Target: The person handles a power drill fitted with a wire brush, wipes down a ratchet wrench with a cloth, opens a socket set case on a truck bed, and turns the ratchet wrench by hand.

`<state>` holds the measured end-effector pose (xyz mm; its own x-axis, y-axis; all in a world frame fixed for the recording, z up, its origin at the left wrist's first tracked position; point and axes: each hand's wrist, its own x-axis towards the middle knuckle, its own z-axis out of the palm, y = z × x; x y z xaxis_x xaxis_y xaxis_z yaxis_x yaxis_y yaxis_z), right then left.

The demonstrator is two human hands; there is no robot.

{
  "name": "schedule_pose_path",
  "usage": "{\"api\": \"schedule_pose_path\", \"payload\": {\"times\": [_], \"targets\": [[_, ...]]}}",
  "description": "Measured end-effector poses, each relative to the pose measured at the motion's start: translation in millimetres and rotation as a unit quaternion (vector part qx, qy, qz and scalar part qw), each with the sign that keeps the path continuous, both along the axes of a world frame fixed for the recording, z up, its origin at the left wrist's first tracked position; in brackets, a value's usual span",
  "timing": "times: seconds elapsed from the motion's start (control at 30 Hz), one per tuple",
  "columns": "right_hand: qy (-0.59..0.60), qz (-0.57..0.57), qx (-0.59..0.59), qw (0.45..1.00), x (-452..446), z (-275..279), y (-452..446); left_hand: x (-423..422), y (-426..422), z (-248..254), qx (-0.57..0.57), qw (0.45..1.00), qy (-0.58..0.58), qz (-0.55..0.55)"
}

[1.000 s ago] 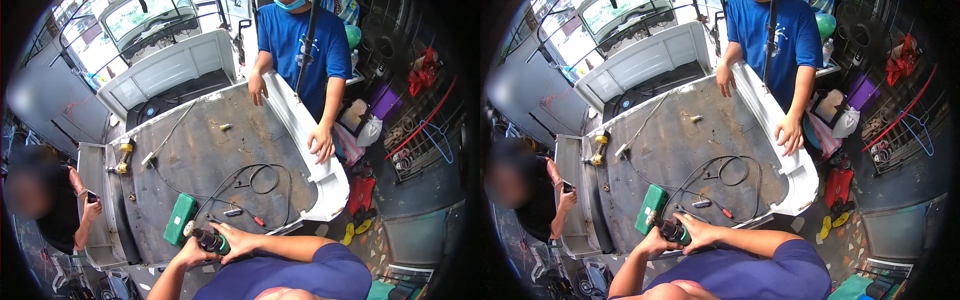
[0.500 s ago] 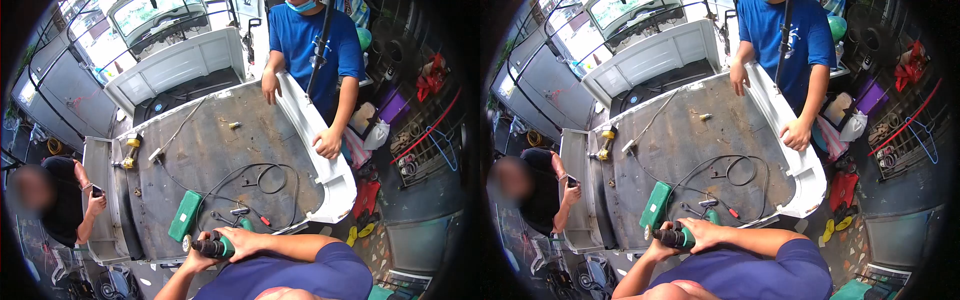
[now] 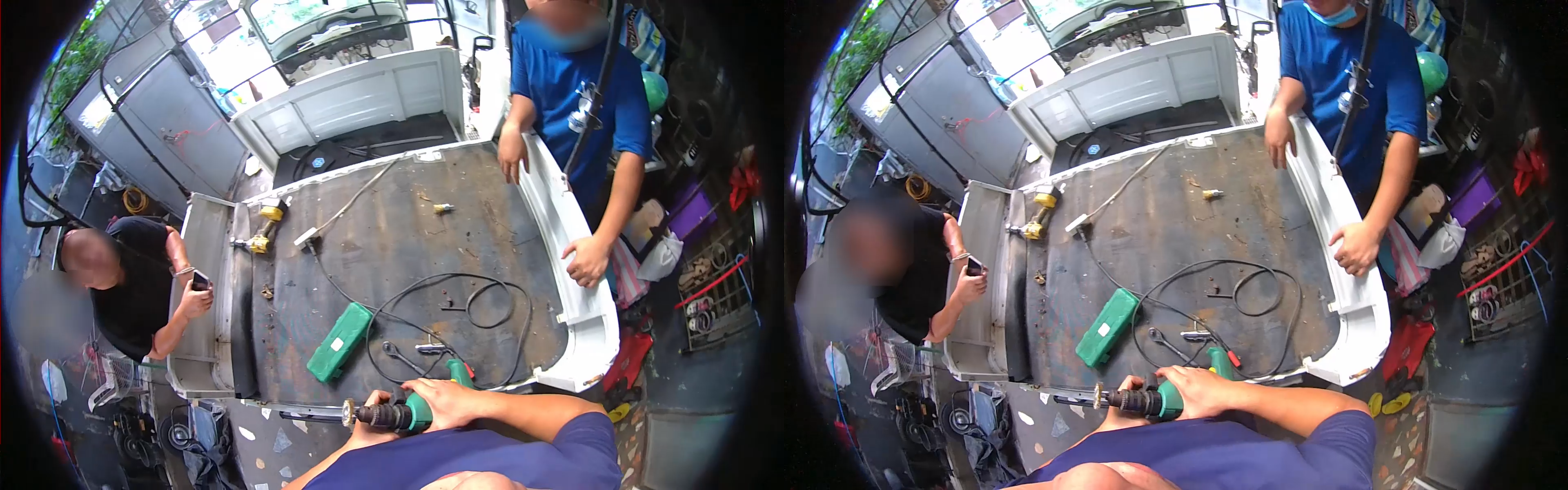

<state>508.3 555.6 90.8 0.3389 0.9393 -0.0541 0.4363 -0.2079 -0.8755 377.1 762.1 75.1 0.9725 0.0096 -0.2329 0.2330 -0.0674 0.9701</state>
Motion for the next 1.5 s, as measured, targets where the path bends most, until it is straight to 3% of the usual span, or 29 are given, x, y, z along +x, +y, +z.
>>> {"api": "schedule_pose_path", "payload": {"times": [0.17, 0.3, 0.37, 0.47, 0.53, 0.57, 0.6, 0.73, 0.77, 0.8, 0.87, 0.93, 1.07, 1.13, 1.2, 1.27, 1.33, 1.37, 1.43, 1.47, 1.5], "targets": [[0.002, 0.004, -0.034, 0.999, 13, -12, 11, 21, -1, 9, 0.048, 0.996, 0.073, 0.0], [0.045, 0.005, -0.048, 0.998, -5, -11, 1, 0, 9, 7, -0.052, 0.994, 0.086, -0.037], [0.055, 0.004, -0.051, 0.997, -2, -9, -2, 2, 11, -12, -0.034, 0.996, 0.07, -0.038], [0.029, -0.005, -0.09, 0.996, 13, -5, -2, 23, -5, 11, -0.021, 0.997, 0.056, -0.039], [0.0, -0.018, -0.061, 0.998, 22, -7, 5, 32, -8, 19, 0.084, 0.989, 0.124, -0.022], [0.027, -0.018, -0.05, 0.998, 3, -4, -1, 37, -3, 35, 0.038, 0.992, 0.109, -0.046], [0.019, -0.021, -0.026, 0.999, 13, -4, 1, 26, 5, 18, -0.014, 0.995, 0.073, -0.06], [0.028, -0.032, -0.047, 0.998, 19, 2, -2, 34, -6, 26, -0.061, 0.992, 0.103, -0.027], [0.022, -0.041, -0.052, 0.998, 27, 7, 0, 39, -2, 25, -0.003, 0.995, 0.09, -0.042], [0.011, -0.049, -0.057, 0.997, 38, 10, 0, 48, -1, 36, -0.048, 0.995, 0.085, -0.035], [-0.079, -0.11, 0.024, 0.991, 64, 4, -1, 52, 17, 34, 0.07, 0.997, -0.003, -0.007], [-0.136, -0.177, 0.04, 0.974, 101, 7, -1, 53, 33, 33, 0.16, 0.985, -0.008, 0.067], [-0.173, -0.36, -0.024, 0.917, 185, -5, 5, 22, 68, -7, 0.33, 0.922, 0.026, 0.201], [-0.175, -0.406, -0.061, 0.895, 231, -28, 4, -11, 87, -37, 0.316, 0.92, 0.095, 0.211], [-0.149, -0.448, -0.108, 0.875, 267, -48, -1, -62, 101, -83, 0.402, 0.885, 0.113, 0.206], [-0.107, -0.478, -0.142, 0.86, 297, -69, -9, -118, 97, -112, 0.36, 0.877, 0.195, 0.25], [-0.038, -0.464, -0.158, 0.871, 323, -82, -25, -194, 94, -155, 0.39, 0.848, 0.267, 0.242], [0.0, -0.443, -0.158, 0.883, 336, -84, -33, -229, 85, -168, 0.341, 0.844, 0.314, 0.269], [0.141, -0.398, -0.136, 0.896, 365, -101, -46, -279, 63, -171, 0.266, 0.813, 0.441, 0.273], [0.123, -0.362, -0.17, 0.908, 376, -99, -49, -292, 55, -166, 0.24, 0.782, 0.52, 0.247], [0.15, -0.328, -0.189, 0.914, 386, -99, -50, -293, 51, -167, 0.241, 0.779, 0.524, 0.246]]}}
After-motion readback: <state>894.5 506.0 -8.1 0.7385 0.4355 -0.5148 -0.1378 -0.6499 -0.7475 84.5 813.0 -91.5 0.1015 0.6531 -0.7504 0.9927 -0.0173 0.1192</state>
